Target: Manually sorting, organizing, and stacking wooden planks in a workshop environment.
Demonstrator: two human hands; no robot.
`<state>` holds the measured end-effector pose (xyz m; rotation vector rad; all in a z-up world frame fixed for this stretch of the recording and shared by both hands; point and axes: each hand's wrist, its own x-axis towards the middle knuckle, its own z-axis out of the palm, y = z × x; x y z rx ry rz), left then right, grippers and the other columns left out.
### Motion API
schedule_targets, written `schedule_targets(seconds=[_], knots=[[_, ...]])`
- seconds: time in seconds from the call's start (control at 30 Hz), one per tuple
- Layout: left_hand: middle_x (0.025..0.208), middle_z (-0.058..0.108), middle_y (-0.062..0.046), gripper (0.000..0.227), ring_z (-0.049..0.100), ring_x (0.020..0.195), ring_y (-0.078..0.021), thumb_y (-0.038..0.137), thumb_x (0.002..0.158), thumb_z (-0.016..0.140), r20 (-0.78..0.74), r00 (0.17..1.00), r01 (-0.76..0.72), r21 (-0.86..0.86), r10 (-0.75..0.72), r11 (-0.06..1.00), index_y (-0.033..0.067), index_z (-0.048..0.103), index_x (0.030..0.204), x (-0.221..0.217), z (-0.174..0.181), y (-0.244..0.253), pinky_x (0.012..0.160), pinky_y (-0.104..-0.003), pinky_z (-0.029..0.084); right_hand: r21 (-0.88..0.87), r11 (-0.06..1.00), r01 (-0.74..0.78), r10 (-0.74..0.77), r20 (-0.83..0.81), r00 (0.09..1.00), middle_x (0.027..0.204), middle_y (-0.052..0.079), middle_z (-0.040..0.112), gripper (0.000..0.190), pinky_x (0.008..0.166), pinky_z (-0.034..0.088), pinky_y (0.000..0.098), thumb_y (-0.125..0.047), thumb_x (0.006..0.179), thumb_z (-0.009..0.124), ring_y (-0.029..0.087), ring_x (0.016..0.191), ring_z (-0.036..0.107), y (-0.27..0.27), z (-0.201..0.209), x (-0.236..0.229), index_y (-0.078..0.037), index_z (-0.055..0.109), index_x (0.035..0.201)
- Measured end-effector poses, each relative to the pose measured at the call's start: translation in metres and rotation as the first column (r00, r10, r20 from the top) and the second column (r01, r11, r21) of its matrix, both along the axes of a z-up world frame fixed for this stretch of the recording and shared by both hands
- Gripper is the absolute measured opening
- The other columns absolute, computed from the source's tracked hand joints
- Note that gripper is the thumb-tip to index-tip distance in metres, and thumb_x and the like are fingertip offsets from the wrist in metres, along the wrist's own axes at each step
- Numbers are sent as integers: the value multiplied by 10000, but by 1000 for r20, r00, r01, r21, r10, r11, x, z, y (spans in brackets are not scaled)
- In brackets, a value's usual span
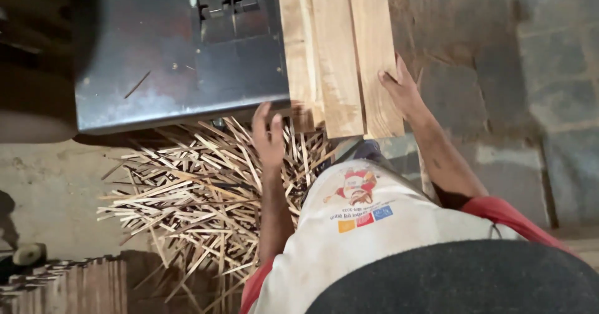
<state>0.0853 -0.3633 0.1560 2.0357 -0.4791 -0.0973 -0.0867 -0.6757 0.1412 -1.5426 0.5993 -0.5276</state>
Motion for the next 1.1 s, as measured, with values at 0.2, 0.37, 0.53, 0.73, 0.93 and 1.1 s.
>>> schedule_targets(seconds=[0.2,0.37,0.53,0.73,0.93,1.1], knots=[[1712,267,-191,725,290,1574,-350,365,1043,611,-226,886,363,-208,-406,908,51,322,1629,7,-1,-99,1252,-491,304,150,986,-72,40,211,977,1552,64,483,558,1223,318,297,-81,1100,533,158,1441,419,-4,-22,1,-11,329,1614],[1690,153,-296,1153,199,1569,-387,508,914,776,-215,850,507,86,-481,858,-17,36,1626,4,9,-155,1277,-454,201,260,963,-67,0,249,969,1542,76,500,563,1216,344,312,-91,1104,529,171,1425,449,-6,-30,3,-24,318,1622],[1699,183,-280,1246,256,1572,-360,559,845,784,-297,830,521,114,-472,846,26,-10,1644,3,22,-157,1278,-433,249,374,927,-38,-73,278,958,1601,64,425,629,1205,350,321,-94,1101,554,165,1439,419,-1,-37,0,-37,245,1645],[1729,75,-292,1253,173,1602,-389,518,905,798,-203,819,569,168,-537,805,55,-103,1643,13,10,-157,1290,-442,214,395,916,-68,-52,285,957,1671,74,358,691,1230,338,326,-110,1114,562,166,1477,405,-3,-53,4,-62,167,1680],[1714,99,-289,1272,240,1575,-375,471,891,797,-280,800,576,109,-531,810,55,-152,1630,9,25,-160,1269,-421,250,362,930,-65,-26,240,970,1694,79,306,727,1218,348,322,-132,1106,570,169,1466,417,-8,-65,11,-64,111,1666],[1711,194,-291,1242,309,1578,-351,405,904,807,-244,779,587,-42,-578,808,34,-113,1651,13,6,-158,1274,-403,285,406,913,-41,-74,263,962,1598,106,453,709,1167,388,301,-126,1082,581,172,1409,469,-6,-49,10,-49,196,1673]])
